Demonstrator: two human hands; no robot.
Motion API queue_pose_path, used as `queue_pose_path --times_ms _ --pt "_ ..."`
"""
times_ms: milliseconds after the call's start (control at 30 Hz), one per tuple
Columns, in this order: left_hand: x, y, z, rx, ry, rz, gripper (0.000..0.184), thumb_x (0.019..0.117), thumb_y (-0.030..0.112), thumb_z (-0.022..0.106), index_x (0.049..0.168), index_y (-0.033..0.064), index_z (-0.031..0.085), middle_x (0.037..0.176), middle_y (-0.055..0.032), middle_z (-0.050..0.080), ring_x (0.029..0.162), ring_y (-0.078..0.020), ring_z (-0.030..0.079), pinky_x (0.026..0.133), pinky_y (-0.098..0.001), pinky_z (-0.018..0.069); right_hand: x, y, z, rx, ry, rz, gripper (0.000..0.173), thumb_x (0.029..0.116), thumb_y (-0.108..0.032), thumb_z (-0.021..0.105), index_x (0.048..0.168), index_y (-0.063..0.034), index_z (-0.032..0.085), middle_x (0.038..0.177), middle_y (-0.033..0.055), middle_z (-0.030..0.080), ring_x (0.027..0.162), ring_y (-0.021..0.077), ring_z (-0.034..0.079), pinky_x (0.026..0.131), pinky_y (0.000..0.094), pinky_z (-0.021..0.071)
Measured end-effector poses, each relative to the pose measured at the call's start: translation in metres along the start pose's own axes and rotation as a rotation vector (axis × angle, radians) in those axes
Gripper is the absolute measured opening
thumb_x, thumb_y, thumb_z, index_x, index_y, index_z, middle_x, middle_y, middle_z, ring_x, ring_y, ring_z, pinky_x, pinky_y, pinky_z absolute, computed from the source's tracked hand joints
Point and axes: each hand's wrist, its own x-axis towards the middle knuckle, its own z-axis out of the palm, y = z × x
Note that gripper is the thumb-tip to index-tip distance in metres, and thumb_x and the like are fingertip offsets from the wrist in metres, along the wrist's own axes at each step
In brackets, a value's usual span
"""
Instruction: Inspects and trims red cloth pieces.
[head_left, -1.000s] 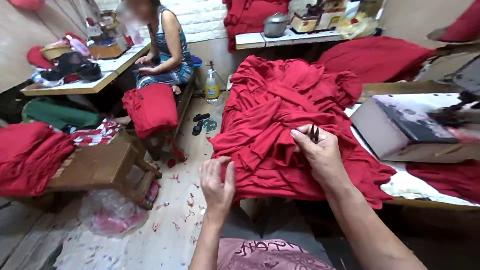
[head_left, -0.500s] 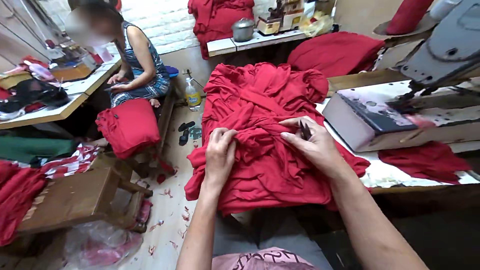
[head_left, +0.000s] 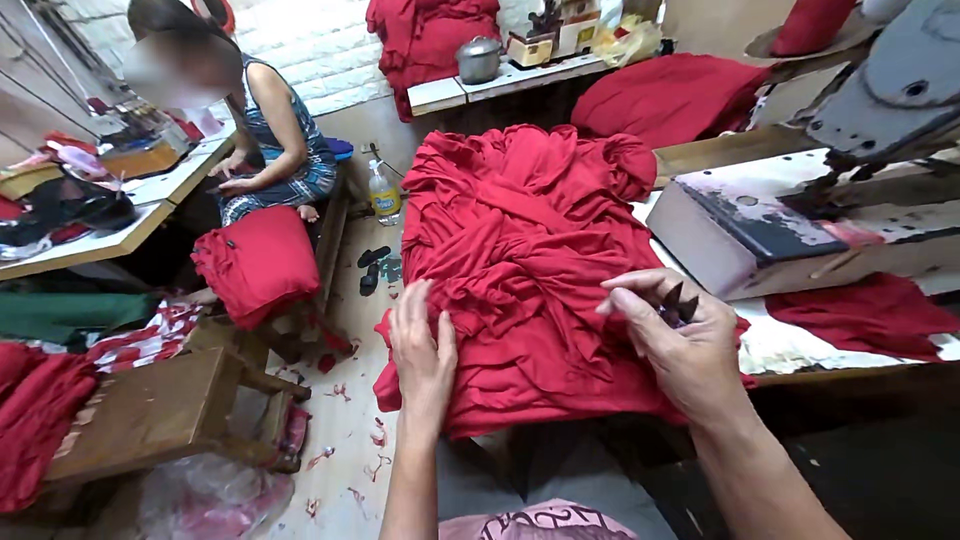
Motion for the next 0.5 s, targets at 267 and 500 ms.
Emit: queue_pose_path --times_ms 267,500 --pt "-0.024 0.073 0.018 -0.42 -0.254 0.056 0.021 0.0983 0.014 0.063 0.092 -0.0051 0.07 0.076 -0.0056 0.07 0.067 -0.0089 0.067 0.065 -0.0262 0.0571 -0.005 0.005 -0.01 0.039 -0.054 0.159 0.016 0.101 -0.009 0.058 0.109 -0.0061 0.071 0.095 -0.004 0.075 0.051 -0.004 0.054 0.045 0.0121 0.0452" --pt "-0.034 0.078 0.043 -0.062 -0.304 0.21 0.01 0.0891 0.01 0.068 0.087 0.003 0.074 0.086 -0.0097 0.072 0.082 -0.0254 0.069 0.073 -0.0434 0.0508 -0.01 0.012 -0.011 -0.024 -0.13 0.201 0.018 0.1005 -0.013 0.058 0.114 -0.0094 0.07 0.096 -0.0062 0.071 0.056 -0.0041 0.053 0.049 0.0118 0.0447"
